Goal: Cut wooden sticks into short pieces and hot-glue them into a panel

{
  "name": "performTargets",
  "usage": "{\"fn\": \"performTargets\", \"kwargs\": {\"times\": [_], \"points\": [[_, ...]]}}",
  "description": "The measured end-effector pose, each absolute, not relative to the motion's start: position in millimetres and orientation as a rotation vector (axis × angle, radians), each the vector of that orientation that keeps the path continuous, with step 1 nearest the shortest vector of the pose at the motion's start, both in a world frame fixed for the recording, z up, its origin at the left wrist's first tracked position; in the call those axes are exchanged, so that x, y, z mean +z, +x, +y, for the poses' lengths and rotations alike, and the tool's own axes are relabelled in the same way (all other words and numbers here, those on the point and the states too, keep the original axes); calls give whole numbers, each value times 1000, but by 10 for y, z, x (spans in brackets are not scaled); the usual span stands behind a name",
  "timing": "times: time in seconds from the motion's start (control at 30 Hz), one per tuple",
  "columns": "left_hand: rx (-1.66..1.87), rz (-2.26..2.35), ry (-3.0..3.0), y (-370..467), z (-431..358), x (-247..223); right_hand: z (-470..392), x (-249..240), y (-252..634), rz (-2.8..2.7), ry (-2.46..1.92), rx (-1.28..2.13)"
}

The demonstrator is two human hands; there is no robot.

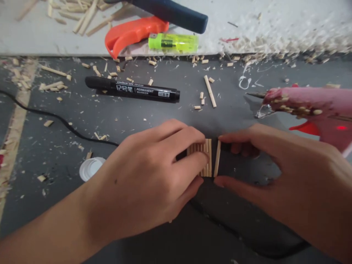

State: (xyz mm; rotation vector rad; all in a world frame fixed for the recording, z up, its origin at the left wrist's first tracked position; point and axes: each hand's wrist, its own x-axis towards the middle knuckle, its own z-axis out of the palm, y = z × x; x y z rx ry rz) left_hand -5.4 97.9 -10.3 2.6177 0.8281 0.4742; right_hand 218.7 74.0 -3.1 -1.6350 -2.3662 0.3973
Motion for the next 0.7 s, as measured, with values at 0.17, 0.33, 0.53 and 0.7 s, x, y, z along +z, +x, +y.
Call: {"fn": "performTargets", "kwargs": {"times": [0.17,0.33,0.53,0.7], "points": [[466,844,2622,-63,973,-93,715,-36,2216,-2401,-1616,334],[444,858,2632,-61,969,-93,707,-61,2203,-2411,-1624,303],[463,842,2634,-65,979,-98,710,-79,2204,-2400,-1650,304],[463,845,2634,-65,984,-101,694,-61,2202,-2404,-1650,282]]}}
